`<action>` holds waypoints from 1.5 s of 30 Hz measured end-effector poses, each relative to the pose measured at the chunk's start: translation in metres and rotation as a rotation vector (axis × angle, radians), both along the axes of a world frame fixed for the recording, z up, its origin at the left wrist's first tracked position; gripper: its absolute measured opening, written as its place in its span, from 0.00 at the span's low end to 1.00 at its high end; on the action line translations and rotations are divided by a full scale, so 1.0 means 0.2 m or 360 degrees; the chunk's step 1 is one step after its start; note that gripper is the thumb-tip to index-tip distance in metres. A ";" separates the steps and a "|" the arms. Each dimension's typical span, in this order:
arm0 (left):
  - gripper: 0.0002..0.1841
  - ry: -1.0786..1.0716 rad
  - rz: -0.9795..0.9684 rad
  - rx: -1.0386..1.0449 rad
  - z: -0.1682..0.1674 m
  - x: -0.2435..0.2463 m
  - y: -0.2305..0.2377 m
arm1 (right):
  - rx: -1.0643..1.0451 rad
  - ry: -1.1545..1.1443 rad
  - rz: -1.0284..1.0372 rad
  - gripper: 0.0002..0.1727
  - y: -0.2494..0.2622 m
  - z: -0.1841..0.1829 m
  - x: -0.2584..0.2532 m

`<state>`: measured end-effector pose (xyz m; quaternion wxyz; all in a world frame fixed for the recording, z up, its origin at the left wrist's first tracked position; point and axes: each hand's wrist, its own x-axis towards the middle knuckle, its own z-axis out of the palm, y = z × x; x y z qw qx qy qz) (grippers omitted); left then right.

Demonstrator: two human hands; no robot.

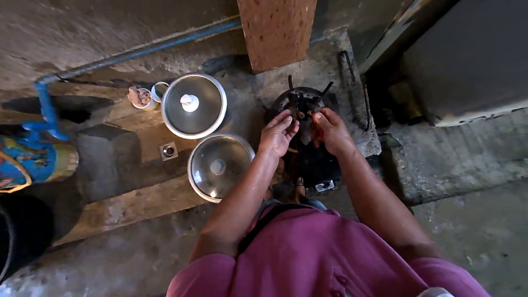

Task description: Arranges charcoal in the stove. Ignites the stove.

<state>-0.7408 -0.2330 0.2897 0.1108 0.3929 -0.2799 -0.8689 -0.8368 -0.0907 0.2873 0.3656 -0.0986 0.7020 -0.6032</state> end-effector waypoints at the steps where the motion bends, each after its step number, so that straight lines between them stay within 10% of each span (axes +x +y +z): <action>1: 0.14 0.0019 0.0014 -0.0021 0.00 0.00 0.00 | -0.0013 0.0005 -0.0017 0.18 0.00 -0.01 0.00; 19: 0.18 0.0080 -0.0229 -0.1187 -0.02 0.00 0.02 | 0.0018 -0.0274 -0.0499 0.17 -0.10 -0.02 0.03; 45: 0.17 -0.0006 -0.0360 -0.1422 -0.08 -0.03 0.01 | 0.0058 -0.0256 -0.0511 0.12 -0.13 -0.08 0.04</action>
